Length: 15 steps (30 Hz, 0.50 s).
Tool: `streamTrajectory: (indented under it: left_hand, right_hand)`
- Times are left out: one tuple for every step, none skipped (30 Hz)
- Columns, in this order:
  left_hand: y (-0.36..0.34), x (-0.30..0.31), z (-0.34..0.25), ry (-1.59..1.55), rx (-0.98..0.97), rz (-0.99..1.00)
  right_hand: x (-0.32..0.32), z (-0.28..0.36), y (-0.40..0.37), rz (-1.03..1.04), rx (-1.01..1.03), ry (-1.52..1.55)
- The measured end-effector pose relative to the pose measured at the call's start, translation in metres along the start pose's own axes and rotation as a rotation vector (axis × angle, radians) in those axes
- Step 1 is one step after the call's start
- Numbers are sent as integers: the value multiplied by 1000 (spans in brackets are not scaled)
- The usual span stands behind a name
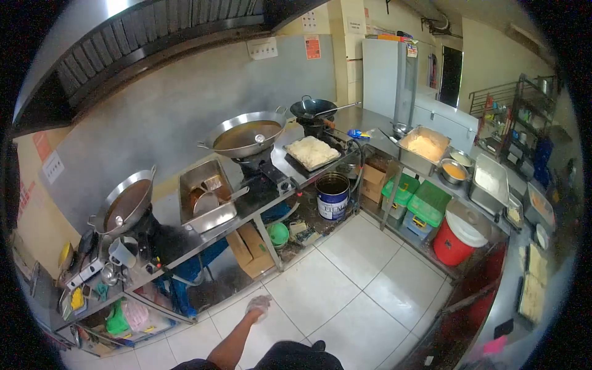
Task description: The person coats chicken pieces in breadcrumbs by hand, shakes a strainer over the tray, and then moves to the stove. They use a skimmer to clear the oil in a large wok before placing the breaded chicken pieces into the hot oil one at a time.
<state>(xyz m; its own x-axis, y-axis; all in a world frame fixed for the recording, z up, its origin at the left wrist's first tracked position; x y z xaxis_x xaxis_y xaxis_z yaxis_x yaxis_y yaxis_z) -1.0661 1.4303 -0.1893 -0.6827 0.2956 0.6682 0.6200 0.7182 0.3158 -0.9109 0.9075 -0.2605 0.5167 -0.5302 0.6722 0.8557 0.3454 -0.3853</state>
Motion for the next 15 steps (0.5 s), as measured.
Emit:
streamTrajectory:
  left_hand:
    - [35, -4, -17, -331, 255, -16]
    - [70, -12, -37, -670, 507, -35]
    - [106, -25, -41, -708, 536, -20]
    - [142, -37, -34, -742, 564, -5]
    - [172, -54, -23, -772, 593, 12]
    - [203, -79, -9, -639, 485, -15]
    - [240, -106, 13, -497, 373, -42]
    - [277, -124, 31, -441, 310, -68]
    - [314, -142, 48, -383, 248, -96]
    - [346, -141, 34, -527, 397, -110]
    - [378, -135, 9, -741, 622, -112]
    - [406, -124, -18, -883, 842, -112]
    - [433, -121, -28, -951, 961, -127]
    - [458, -120, -37, -1002, 1043, -150]
    - [484, -134, -24, -1076, 1007, -193]
  right_hand:
    - [13, 16, 28, -34, 26, 21]
    - [23, 32, 60, -75, 65, 48]
    - [39, 48, 88, -132, 93, 87]
    - [54, 62, 117, -187, 125, 126]
    - [68, 76, 144, -243, 156, 177]
    - [81, 90, 172, -301, 191, 227]
    - [91, 104, 197, -353, 226, 273]
    - [98, 120, 223, -385, 261, 290]
    - [98, 129, 250, -403, 302, 282]
    - [87, 119, 284, -369, 329, 161]
    - [77, 110, 317, -336, 360, 42]
    - [71, 103, 337, -292, 384, -86]
    - [67, 115, 343, -168, 311, -68]
    - [73, 137, 338, -151, 465, -169]
    - [58, 119, 355, -303, 757, -232]
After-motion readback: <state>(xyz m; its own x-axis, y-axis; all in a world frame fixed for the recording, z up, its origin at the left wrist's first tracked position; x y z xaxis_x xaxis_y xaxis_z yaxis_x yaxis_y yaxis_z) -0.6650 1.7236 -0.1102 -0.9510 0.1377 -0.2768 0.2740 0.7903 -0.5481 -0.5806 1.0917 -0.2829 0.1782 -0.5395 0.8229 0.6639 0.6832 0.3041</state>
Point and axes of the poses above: each hand's wrist, its own y-axis towards the middle knuckle, its own x-axis out of the back of the hand, z = x × y, the point moved 1 cm from there along y, towards the middle knuckle, and after that the axes turned 14 degrees about -z, right-handed, at the moved point
